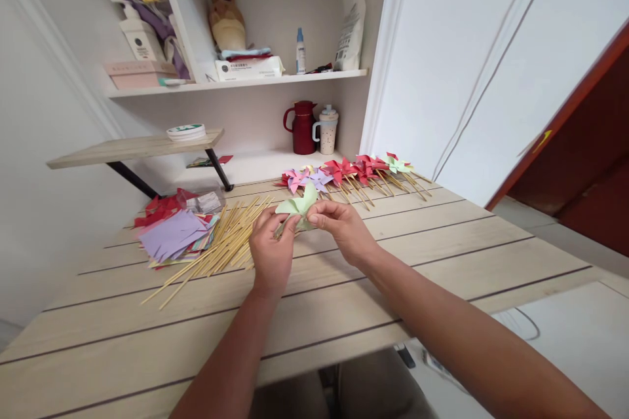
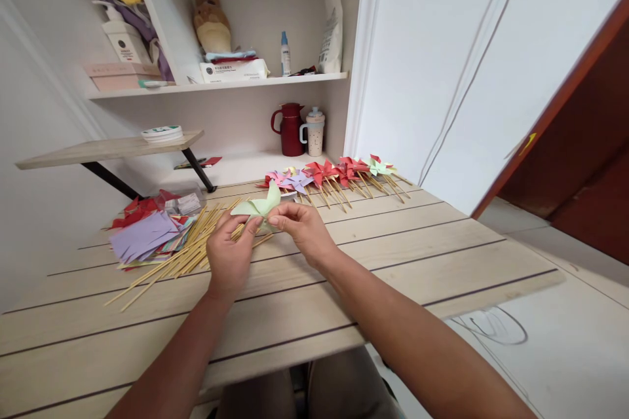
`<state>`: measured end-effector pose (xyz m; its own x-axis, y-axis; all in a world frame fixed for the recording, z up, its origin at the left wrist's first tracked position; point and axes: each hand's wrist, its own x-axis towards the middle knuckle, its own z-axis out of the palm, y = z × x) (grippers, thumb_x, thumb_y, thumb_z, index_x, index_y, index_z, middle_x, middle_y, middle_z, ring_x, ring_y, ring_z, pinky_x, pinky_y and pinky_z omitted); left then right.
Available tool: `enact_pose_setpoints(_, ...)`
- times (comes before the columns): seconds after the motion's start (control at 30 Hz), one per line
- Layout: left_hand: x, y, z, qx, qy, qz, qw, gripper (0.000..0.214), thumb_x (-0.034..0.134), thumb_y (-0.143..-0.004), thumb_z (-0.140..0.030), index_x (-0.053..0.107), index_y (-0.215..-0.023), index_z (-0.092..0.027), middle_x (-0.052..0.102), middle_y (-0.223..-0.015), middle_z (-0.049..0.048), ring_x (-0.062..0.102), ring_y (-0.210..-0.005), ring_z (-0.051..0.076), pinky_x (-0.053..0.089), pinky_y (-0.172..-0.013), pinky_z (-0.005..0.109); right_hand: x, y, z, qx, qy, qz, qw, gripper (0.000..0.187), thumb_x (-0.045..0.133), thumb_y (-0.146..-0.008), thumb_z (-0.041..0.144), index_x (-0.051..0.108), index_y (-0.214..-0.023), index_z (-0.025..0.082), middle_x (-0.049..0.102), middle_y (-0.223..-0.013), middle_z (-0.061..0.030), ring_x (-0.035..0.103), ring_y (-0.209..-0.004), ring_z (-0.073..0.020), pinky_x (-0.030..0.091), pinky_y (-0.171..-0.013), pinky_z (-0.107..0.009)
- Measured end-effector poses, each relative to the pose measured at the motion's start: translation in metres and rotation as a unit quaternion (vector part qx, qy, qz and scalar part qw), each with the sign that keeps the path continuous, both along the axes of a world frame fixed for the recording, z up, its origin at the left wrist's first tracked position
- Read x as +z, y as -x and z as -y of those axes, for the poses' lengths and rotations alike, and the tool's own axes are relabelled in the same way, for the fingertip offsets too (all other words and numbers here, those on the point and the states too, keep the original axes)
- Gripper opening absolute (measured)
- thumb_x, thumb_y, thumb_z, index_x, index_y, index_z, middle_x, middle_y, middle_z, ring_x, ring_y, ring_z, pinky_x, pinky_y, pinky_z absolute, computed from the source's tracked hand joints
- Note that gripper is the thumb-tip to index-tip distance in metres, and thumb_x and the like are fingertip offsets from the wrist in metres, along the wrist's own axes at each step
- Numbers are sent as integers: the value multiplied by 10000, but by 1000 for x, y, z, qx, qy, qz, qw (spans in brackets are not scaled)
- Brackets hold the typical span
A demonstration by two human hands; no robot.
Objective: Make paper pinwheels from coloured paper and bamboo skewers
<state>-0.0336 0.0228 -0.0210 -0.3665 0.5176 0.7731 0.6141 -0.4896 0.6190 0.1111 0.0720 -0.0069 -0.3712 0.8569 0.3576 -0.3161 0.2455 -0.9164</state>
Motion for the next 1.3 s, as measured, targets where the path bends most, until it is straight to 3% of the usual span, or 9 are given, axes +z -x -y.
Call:
enact_pose_setpoints(0.9,2,-4,4,-11,-11,-15,1000,72,717,-859,-288,759,-812,-253,722,-920,37,667,-902,213,514,-850,347,0,-1,1,7,36,6,999,272,852,-651,432,702,-698,210,630,-716,7,507,-701,-147,419,-723,-313)
enact_pose_setpoints(1.3,2,-9,3,-34,11,18,999,105,712,-853,-283,741,-766,-233,706,-897,35,658,-888,200,506,-840,328,-1,3,0,-25,53,-26,998,297,866,-636,435,694,-725,208,647,-702,11,518,-655,-131,443,-683,-298)
